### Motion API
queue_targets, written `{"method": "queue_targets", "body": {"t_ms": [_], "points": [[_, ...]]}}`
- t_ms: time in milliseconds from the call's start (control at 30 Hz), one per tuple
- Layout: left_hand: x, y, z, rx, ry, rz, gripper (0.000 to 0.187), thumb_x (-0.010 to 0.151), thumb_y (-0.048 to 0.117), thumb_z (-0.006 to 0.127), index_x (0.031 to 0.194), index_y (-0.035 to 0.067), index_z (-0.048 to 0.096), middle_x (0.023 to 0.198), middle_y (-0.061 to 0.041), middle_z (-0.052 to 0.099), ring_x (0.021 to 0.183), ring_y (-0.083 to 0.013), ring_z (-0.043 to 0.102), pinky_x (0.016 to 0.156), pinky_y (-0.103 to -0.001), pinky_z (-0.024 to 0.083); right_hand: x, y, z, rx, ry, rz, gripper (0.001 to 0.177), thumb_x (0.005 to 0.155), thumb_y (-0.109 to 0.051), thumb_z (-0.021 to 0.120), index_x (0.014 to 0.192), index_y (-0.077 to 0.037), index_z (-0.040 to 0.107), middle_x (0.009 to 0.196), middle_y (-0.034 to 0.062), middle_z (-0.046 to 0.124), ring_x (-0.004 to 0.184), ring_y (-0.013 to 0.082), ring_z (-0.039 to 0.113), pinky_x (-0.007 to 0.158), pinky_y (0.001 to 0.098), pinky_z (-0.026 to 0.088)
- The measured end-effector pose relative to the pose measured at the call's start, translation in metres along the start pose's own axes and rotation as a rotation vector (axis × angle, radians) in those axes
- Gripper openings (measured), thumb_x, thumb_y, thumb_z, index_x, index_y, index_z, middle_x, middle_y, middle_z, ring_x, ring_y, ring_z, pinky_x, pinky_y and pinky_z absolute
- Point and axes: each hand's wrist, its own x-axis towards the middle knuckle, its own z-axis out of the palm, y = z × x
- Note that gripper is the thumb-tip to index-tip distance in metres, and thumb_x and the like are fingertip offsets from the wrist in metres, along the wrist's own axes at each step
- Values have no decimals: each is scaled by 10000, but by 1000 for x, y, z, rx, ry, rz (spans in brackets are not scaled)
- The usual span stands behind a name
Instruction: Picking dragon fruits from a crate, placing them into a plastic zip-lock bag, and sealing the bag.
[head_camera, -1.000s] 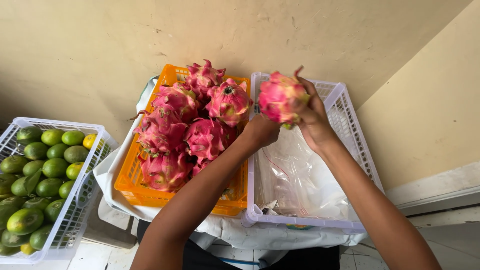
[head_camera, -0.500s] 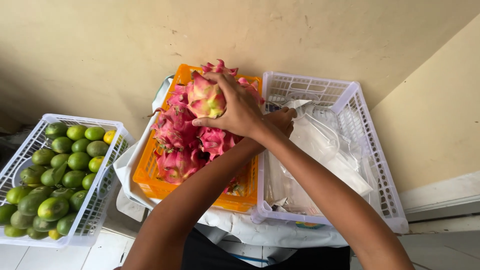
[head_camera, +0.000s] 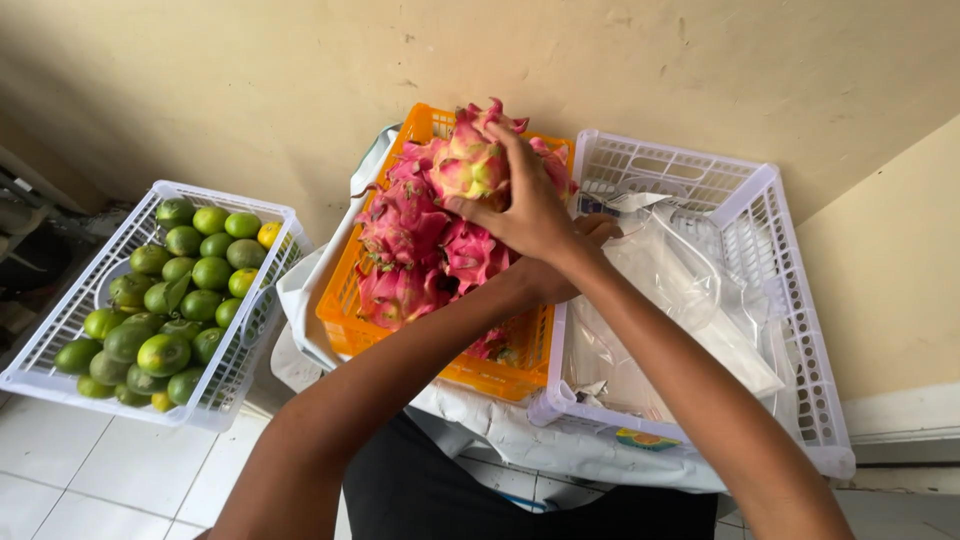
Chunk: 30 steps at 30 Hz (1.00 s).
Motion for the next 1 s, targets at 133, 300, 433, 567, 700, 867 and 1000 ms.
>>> {"method": "queue_targets", "body": {"t_ms": [133, 300, 433, 567, 700, 867, 1000], "points": [[-8, 13, -33, -67, -38, 37, 150, 867, 110, 516, 968, 108, 627, 946, -124, 662, 730, -192, 646, 683, -265, 507, -15, 1, -25, -139, 56, -255, 650, 881, -353, 733, 1364, -42, 429, 1312, 254, 486, 1249, 462, 462, 1058, 582, 332], [-1, 84, -136, -255, -42, 50, 255, 877, 44, 459, 1097, 59, 586, 1071, -172, 617, 1005, -355, 618, 829, -411, 522, -40, 21, -74, -350, 53, -349, 449, 862, -263, 748, 1229, -62, 586, 1237, 138, 576, 1167, 371, 562, 997, 502, 421], [-14, 80, -154, -286, -8, -34, 445, 853, -18, 415, 1292, 27, 473, 1244, -206, 522, 1167, -417, 547, 958, -462, 485, -59, 21, -99, -512, 20, -215, 409, 868, -266, 726, 1219, -98, 602, 1195, 95, 599, 1107, 329, 596, 935, 485, 444], [-22, 106, -195, -412, 12, -130, 450, 850, -47, 362, 1290, -43, 459, 1194, -291, 535, 1152, -475, 548, 946, -516, 480, -69, 12, -110, -710, 32, -103, 510, 823, -291, 744, 1279, -145, 568, 1327, 93, 518, 1219, 349, 507, 979, 540, 383], [-25, 113, -200, -430, 9, -173, 445, 863, -33, 373, 1296, -30, 472, 1196, -277, 550, 1148, -452, 562, 931, -500, 499, -76, -20, -125, -724, -39, 52, 622, 808, -295, 742, 1345, -84, 510, 1332, 179, 497, 1184, 431, 510, 933, 602, 398], [-27, 125, -201, -523, 79, -297, 369, 916, 86, 480, 1264, -38, 471, 1175, -298, 562, 1069, -430, 614, 851, -471, 555, -91, -21, -143, -665, -175, 533, 453, 917, -333, 575, 1333, -166, 514, 1257, 161, 611, 998, 324, 672, 852, 541, 492], [-38, 136, -194, -554, 88, -347, 483, 901, 196, 561, 1302, -32, 416, 1201, -304, 540, 1079, -431, 602, 921, -465, 529, -98, -7, -141, -427, -122, 556, 293, 960, -151, 505, 1237, -138, 599, 1050, 160, 706, 810, 283, 719, 716, 416, 554]]}}
